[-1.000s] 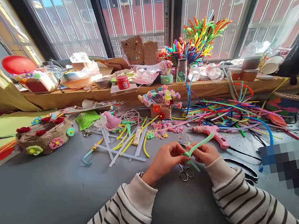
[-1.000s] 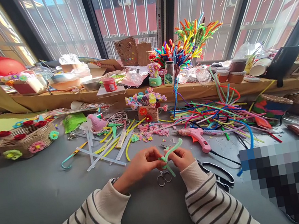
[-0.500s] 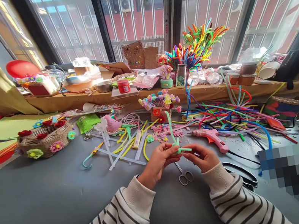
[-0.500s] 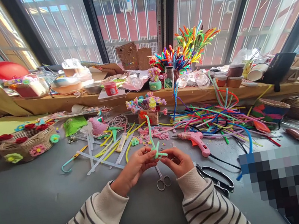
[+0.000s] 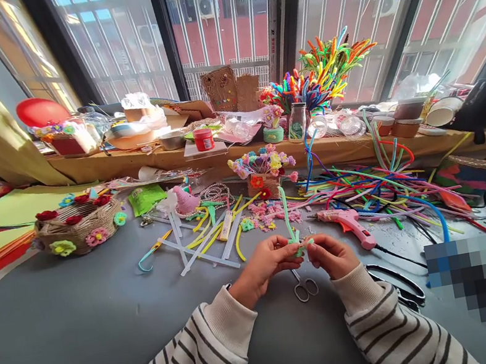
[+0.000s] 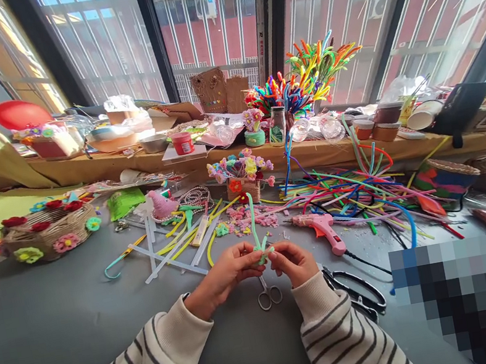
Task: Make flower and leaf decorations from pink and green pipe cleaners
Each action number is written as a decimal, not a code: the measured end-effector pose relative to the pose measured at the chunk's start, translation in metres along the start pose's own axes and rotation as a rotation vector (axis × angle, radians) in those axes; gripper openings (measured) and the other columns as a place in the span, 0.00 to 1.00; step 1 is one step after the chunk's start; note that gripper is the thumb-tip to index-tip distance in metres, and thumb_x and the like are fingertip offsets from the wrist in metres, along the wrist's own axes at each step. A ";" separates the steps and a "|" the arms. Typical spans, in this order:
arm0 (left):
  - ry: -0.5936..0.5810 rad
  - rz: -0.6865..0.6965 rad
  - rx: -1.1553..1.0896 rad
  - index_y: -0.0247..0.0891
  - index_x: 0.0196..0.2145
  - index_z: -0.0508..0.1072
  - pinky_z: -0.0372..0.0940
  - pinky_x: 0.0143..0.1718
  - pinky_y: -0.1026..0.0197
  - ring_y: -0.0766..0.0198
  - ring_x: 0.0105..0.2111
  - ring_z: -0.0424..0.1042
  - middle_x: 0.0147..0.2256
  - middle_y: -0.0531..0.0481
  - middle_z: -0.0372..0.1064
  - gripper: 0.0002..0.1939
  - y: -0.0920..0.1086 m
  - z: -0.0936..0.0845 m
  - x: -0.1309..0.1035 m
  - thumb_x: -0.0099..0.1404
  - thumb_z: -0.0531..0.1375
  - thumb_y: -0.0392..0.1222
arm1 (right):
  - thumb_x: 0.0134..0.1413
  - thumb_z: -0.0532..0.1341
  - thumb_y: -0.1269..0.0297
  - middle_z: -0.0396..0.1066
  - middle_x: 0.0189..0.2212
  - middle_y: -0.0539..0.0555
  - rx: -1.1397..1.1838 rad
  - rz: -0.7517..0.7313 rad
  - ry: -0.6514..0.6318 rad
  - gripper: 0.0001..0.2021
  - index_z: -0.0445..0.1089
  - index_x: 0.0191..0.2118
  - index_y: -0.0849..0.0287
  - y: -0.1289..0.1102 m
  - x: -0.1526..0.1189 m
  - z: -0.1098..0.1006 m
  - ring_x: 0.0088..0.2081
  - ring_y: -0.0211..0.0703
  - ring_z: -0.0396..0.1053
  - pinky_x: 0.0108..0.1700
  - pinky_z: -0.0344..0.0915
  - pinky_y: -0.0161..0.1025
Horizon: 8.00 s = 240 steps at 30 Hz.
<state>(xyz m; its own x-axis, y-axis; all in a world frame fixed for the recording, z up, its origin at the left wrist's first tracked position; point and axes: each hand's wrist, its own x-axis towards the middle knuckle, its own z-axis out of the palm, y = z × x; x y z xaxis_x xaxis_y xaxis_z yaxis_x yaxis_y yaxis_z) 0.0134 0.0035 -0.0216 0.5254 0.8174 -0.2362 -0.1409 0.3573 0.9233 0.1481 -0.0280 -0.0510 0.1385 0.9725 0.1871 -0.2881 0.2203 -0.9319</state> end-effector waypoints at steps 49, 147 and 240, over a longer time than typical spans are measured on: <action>-0.035 -0.027 -0.113 0.32 0.28 0.65 0.61 0.38 0.60 0.66 0.28 0.69 0.27 0.50 0.68 0.13 0.000 -0.002 -0.001 0.42 0.63 0.34 | 0.47 0.51 0.72 0.67 0.27 0.55 -1.175 -0.821 -0.091 0.10 0.66 0.34 0.58 -0.007 0.000 -0.012 0.30 0.40 0.64 0.33 0.63 0.36; 0.057 0.332 0.329 0.33 0.27 0.69 0.61 0.32 0.63 0.66 0.27 0.65 0.25 0.50 0.66 0.09 -0.004 -0.001 0.003 0.47 0.58 0.40 | 0.46 0.50 0.70 0.54 0.24 0.51 -1.181 -0.732 -0.054 0.04 0.62 0.27 0.58 -0.009 0.001 -0.007 0.26 0.37 0.57 0.28 0.58 0.34; -0.009 0.231 0.279 0.32 0.26 0.67 0.62 0.28 0.64 0.68 0.24 0.65 0.22 0.52 0.64 0.11 -0.005 0.000 0.002 0.44 0.60 0.41 | 0.30 0.59 0.50 0.58 0.19 0.49 -0.466 -0.145 0.248 0.16 0.66 0.18 0.61 0.013 0.013 -0.015 0.19 0.33 0.55 0.19 0.53 0.32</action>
<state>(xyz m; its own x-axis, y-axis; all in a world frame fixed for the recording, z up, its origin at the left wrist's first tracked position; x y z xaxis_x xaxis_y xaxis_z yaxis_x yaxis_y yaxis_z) 0.0152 0.0037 -0.0266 0.5141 0.8577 -0.0101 -0.0232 0.0257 0.9994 0.1601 -0.0135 -0.0657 0.3810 0.8753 0.2979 0.1929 0.2399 -0.9514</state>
